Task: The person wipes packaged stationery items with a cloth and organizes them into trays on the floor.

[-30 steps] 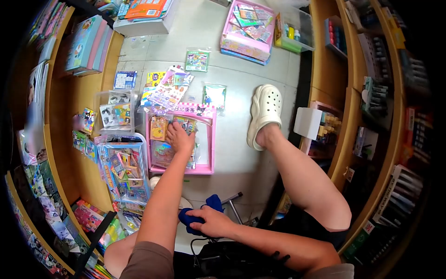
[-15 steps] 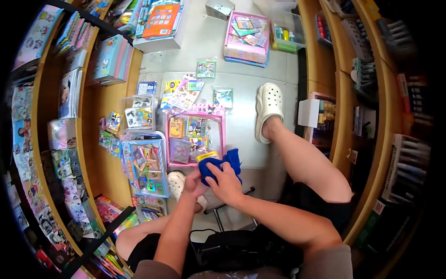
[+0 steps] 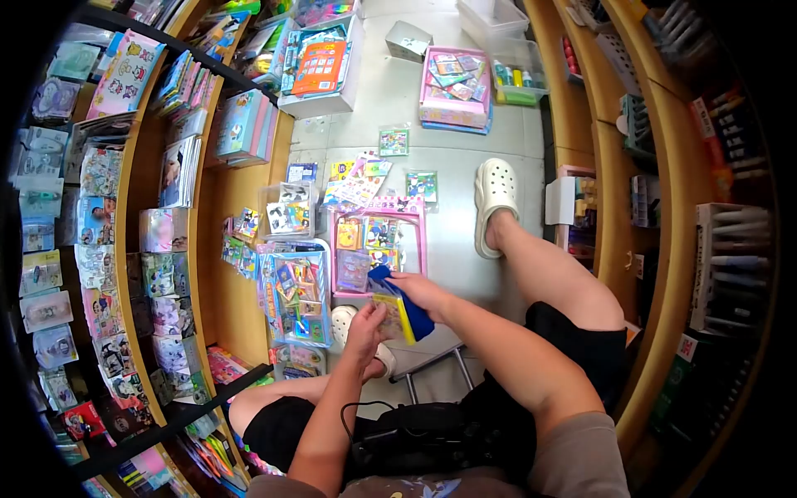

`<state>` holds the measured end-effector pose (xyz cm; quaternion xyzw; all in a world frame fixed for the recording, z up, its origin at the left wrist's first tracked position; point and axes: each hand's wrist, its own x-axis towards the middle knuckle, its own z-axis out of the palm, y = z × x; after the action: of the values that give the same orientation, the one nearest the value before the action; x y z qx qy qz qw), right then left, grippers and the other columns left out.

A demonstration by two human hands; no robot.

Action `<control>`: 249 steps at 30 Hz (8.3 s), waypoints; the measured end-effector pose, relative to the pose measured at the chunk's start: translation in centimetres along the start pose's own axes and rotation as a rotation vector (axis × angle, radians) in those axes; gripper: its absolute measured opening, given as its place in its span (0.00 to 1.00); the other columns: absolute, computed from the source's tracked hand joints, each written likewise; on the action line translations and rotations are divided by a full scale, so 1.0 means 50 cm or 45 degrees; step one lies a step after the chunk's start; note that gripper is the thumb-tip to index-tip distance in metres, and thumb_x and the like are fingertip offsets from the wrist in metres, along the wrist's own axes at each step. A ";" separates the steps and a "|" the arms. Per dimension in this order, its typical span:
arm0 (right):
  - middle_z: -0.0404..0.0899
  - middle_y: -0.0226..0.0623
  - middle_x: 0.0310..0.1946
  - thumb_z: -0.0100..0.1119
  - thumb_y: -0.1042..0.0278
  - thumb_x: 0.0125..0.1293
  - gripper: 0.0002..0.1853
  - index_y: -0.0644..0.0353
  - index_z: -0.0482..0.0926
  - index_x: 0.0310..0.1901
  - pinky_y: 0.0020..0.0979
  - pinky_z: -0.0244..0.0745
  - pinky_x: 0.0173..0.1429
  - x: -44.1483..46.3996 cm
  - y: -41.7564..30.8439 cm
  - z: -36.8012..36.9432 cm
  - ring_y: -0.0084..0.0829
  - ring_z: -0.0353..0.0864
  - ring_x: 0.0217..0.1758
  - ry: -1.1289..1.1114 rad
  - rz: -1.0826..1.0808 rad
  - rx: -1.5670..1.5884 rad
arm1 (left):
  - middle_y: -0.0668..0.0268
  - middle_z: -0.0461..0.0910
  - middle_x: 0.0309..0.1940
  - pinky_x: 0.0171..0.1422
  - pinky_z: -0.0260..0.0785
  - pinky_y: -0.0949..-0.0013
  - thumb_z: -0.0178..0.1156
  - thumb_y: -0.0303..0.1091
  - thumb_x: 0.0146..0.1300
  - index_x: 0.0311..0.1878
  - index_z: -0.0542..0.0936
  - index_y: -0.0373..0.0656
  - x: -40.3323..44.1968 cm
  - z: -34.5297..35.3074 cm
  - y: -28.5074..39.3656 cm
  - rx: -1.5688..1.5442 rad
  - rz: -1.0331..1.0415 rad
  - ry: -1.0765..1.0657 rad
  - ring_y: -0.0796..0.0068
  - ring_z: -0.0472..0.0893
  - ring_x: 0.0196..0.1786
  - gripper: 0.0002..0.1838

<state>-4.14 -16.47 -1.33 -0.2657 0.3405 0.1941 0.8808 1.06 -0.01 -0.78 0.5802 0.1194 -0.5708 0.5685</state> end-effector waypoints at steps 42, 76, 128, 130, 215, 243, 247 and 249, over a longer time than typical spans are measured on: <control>0.79 0.32 0.35 0.57 0.59 0.59 0.18 0.61 0.78 0.47 0.22 0.69 0.44 -0.007 0.055 0.077 0.21 0.74 0.37 0.012 0.303 -0.484 | 0.55 0.63 0.53 0.61 0.58 0.57 0.67 0.35 0.46 0.49 0.65 0.36 0.419 -0.169 0.063 1.662 0.771 1.120 0.53 0.63 0.58 0.29; 0.73 0.51 0.41 0.57 0.57 0.59 0.24 0.62 0.72 0.53 0.38 0.72 0.47 0.032 0.013 -0.007 0.46 0.77 0.42 1.052 -0.603 -1.010 | 0.63 0.71 0.53 0.60 0.64 0.62 0.49 0.38 0.66 0.63 0.62 0.44 0.029 0.018 0.008 -0.464 0.217 -0.147 0.69 0.72 0.55 0.23; 0.71 0.45 0.43 0.61 0.55 0.56 0.24 0.44 0.73 0.56 0.36 0.68 0.54 0.016 0.086 0.075 0.44 0.73 0.48 0.070 0.076 -1.415 | 0.58 0.74 0.27 0.38 0.68 0.66 0.54 0.27 0.55 0.35 0.73 0.37 0.280 -0.355 0.175 1.152 1.039 0.859 0.64 0.76 0.32 0.06; 0.72 0.45 0.42 0.61 0.56 0.56 0.24 0.44 0.73 0.55 0.36 0.68 0.54 0.010 0.078 0.085 0.44 0.73 0.48 0.079 0.094 -1.435 | 0.55 0.73 0.34 0.43 0.69 0.66 0.57 0.28 0.53 0.39 0.71 0.35 0.331 -0.286 0.147 1.248 0.944 0.608 0.63 0.75 0.38 0.11; 0.76 0.39 0.51 0.58 0.67 0.61 0.23 0.62 0.70 0.57 0.26 0.63 0.59 0.021 0.073 0.098 0.28 0.73 0.53 -0.318 0.164 -0.966 | 0.57 0.71 0.40 0.43 0.70 0.68 0.54 0.21 0.52 0.44 0.69 0.34 0.249 -0.602 0.286 0.859 0.908 1.393 0.65 0.75 0.41 0.14; 0.73 0.37 0.41 0.61 0.60 0.60 0.24 0.57 0.71 0.57 0.26 0.65 0.54 0.021 0.082 0.077 0.29 0.72 0.47 -0.139 0.157 -0.857 | 0.54 0.68 0.44 0.52 0.61 0.53 0.65 0.37 0.42 0.45 0.64 0.39 0.430 -0.488 0.366 1.629 0.897 1.605 0.53 0.70 0.48 0.28; 0.72 0.37 0.41 0.60 0.61 0.60 0.23 0.57 0.71 0.57 0.26 0.65 0.54 0.024 0.090 0.080 0.29 0.72 0.47 -0.134 0.135 -0.790 | 0.54 0.68 0.46 0.52 0.61 0.52 0.64 0.40 0.42 0.44 0.66 0.37 0.380 -0.509 0.419 1.435 0.939 1.719 0.53 0.68 0.49 0.28; 0.73 0.37 0.43 0.60 0.62 0.60 0.24 0.57 0.71 0.57 0.26 0.64 0.55 0.024 0.088 0.085 0.29 0.72 0.48 -0.131 0.130 -0.824 | 0.53 0.67 0.47 0.53 0.60 0.52 0.64 0.41 0.42 0.45 0.66 0.37 0.368 -0.528 0.442 1.409 0.962 1.924 0.53 0.68 0.51 0.29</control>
<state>-3.52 -10.29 -0.98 -0.5040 0.2291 0.3494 0.7559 38.26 4.42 -11.74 0.9719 -0.0249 0.1887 0.1386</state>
